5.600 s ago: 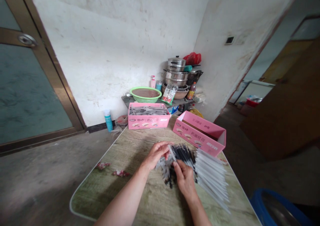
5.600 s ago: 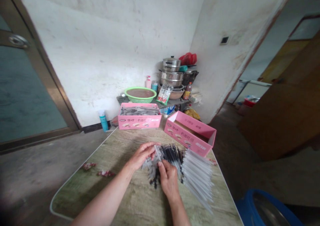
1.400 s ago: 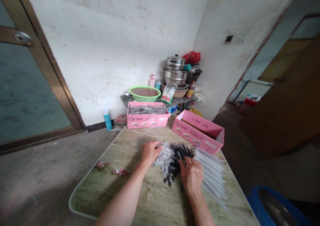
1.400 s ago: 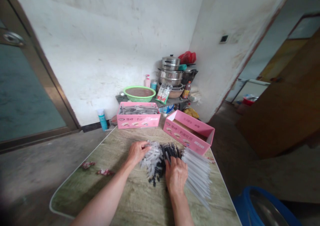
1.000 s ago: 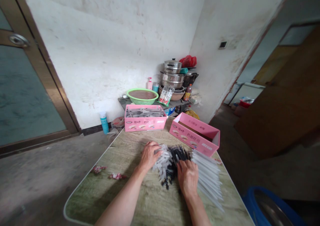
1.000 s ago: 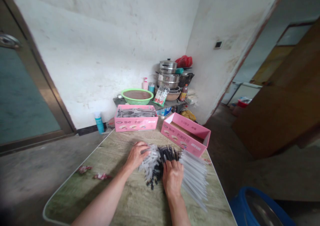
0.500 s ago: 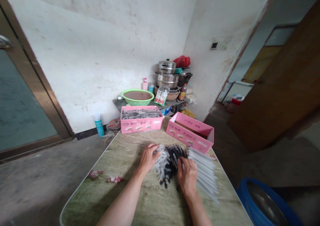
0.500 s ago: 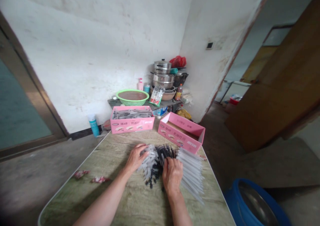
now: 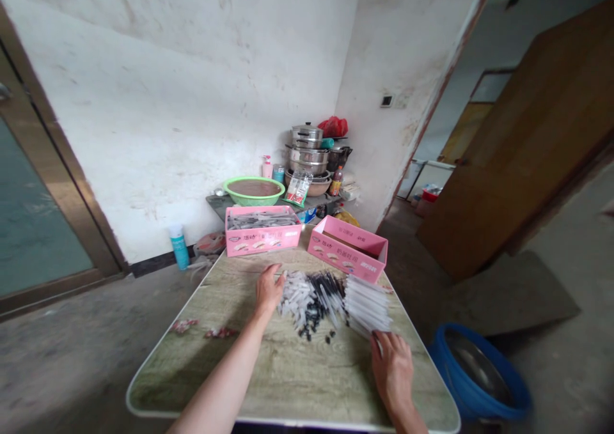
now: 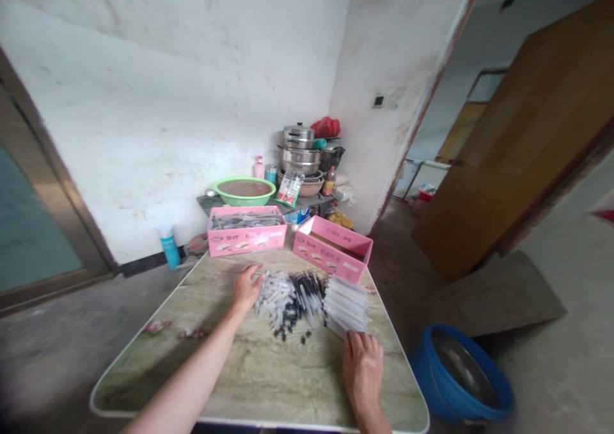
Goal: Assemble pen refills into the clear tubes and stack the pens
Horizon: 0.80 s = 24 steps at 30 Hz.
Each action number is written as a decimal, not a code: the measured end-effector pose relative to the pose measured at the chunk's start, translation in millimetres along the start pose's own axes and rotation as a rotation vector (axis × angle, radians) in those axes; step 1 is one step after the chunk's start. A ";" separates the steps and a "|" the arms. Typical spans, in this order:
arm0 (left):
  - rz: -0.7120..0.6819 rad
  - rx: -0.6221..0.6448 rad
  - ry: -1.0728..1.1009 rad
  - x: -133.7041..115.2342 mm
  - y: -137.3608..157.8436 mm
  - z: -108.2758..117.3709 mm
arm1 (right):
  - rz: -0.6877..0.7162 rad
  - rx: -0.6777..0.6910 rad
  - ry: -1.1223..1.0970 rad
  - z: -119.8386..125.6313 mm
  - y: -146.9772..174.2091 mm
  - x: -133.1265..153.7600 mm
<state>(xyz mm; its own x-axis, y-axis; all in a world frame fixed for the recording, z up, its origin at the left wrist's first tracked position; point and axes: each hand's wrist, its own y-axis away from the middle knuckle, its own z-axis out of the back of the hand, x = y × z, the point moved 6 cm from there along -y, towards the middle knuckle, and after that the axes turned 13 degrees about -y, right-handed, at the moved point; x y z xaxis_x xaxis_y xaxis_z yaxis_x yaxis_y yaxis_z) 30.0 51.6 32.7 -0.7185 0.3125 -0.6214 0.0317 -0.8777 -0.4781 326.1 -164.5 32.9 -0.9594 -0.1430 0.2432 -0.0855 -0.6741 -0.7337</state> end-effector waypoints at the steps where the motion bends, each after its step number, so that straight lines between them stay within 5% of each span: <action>1: -0.039 0.015 -0.009 -4.5 4.7 1.0 | 0.006 0.002 0.009 2.4 4.0 -0.8; 10: -0.191 -0.031 -0.041 -10.0 53.4 13.4 | 0.023 0.079 0.112 2.9 15.4 2.4; 24: -0.168 -0.087 -0.013 -6.1 57.5 20.3 | 0.025 0.129 0.092 -1.5 16.7 7.7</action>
<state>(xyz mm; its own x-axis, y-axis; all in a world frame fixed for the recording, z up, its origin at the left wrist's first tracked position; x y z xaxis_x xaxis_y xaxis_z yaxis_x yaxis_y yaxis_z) 22.1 -8.2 21.6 -0.7278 0.4465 -0.5206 -0.0297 -0.7788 -0.6265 316.9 -175.8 21.6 -0.9818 -0.0978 0.1627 -0.0321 -0.7594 -0.6498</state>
